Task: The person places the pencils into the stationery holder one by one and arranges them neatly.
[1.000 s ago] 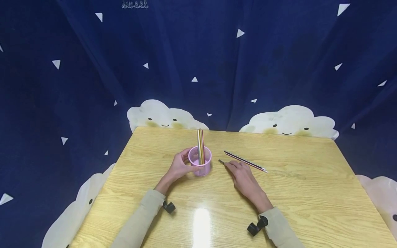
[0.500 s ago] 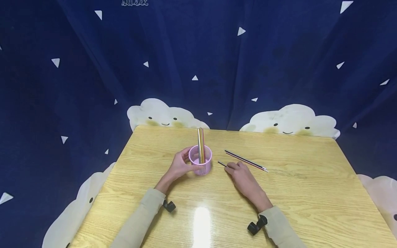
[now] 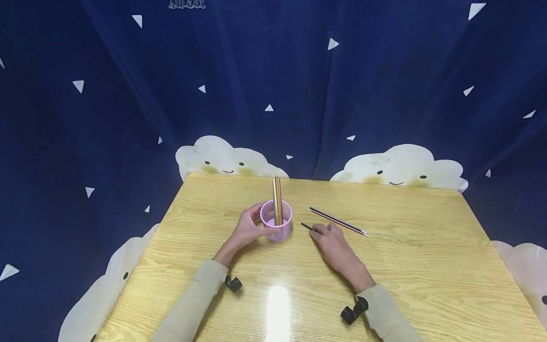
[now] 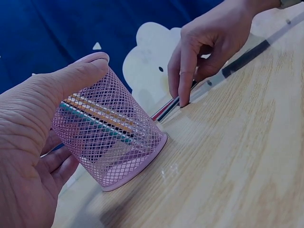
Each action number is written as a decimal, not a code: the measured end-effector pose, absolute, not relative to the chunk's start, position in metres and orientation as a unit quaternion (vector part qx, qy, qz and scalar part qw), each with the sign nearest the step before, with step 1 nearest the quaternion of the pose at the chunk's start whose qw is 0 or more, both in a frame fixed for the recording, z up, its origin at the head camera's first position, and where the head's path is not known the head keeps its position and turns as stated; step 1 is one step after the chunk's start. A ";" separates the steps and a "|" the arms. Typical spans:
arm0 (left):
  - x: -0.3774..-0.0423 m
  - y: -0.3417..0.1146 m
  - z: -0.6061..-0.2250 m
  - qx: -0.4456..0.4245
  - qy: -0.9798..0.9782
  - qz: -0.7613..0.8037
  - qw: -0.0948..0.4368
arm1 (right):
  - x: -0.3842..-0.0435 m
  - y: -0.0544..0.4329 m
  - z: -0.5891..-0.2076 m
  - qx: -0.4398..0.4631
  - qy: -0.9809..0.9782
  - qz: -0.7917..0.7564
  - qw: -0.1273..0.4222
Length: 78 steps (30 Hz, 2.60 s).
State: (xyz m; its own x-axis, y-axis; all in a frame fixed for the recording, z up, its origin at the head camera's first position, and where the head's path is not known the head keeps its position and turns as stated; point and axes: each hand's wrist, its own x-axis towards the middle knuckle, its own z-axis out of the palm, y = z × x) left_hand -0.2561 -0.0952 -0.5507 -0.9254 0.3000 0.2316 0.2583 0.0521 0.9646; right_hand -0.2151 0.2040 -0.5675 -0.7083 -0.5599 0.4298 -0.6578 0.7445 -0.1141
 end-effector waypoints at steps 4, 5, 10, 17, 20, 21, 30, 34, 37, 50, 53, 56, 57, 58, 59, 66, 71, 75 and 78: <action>-0.256 -0.095 -0.551 0.195 0.725 0.660 0.016 | -0.215 0.205 -0.569 0.332 -0.913 0.144 0.189; -0.256 -0.095 -0.551 0.196 0.724 0.661 0.017 | -0.216 0.206 -0.569 0.332 -0.912 0.147 0.192; -0.257 -0.095 -0.552 0.196 0.722 0.664 0.018 | -0.219 0.206 -0.556 0.333 -0.899 0.193 0.209; -0.257 -0.096 -0.552 0.198 0.722 0.663 0.017 | -0.230 0.201 -0.518 0.336 -0.853 0.328 0.229; -0.257 -0.096 -0.553 0.197 0.724 0.661 0.017 | -0.234 0.198 -0.504 0.331 -0.832 0.369 0.249; -0.257 -0.096 -0.553 0.197 0.723 0.662 0.017 | -0.235 0.197 -0.499 0.327 -0.827 0.377 0.258; -0.255 -0.097 -0.552 0.199 0.719 0.665 0.017 | -0.245 0.181 -0.453 0.293 -0.790 0.432 0.321; -0.256 -0.097 -0.551 0.199 0.719 0.666 0.017 | -0.248 0.170 -0.436 0.285 -0.777 0.438 0.351; -0.256 -0.096 -0.551 0.200 0.717 0.668 0.019 | -0.247 0.160 -0.423 0.285 -0.765 0.449 0.362; -0.257 -0.096 -0.552 0.201 0.718 0.666 0.022 | -0.247 0.126 -0.402 0.282 -0.744 0.480 0.369; -0.257 -0.096 -0.552 0.202 0.718 0.666 0.022 | -0.249 0.121 -0.408 0.288 -0.745 0.484 0.359; -0.257 -0.096 -0.552 0.200 0.722 0.662 0.020 | -0.257 0.121 -0.426 0.294 -0.750 0.483 0.344; -0.257 -0.096 -0.553 0.200 0.725 0.659 0.018 | -0.261 0.122 -0.434 0.294 -0.754 0.482 0.336; -0.257 -0.096 -0.553 0.199 0.727 0.657 0.017 | -0.265 0.122 -0.443 0.294 -0.757 0.481 0.331; -0.257 -0.096 -0.554 0.198 0.729 0.655 0.015 | -0.268 0.123 -0.452 0.294 -0.760 0.480 0.325; -0.257 -0.097 -0.553 0.198 0.731 0.653 0.008 | -0.278 0.121 -0.480 0.300 -0.773 0.472 0.298; -0.258 -0.097 -0.552 0.196 0.732 0.653 0.012 | -0.280 0.119 -0.491 0.300 -0.783 0.462 0.290; -0.258 -0.096 -0.552 0.199 0.733 0.651 0.012 | -0.281 0.118 -0.500 0.296 -0.790 0.460 0.278; -0.258 -0.096 -0.552 0.203 0.729 0.653 0.012 | -0.281 0.118 -0.505 0.293 -0.794 0.458 0.271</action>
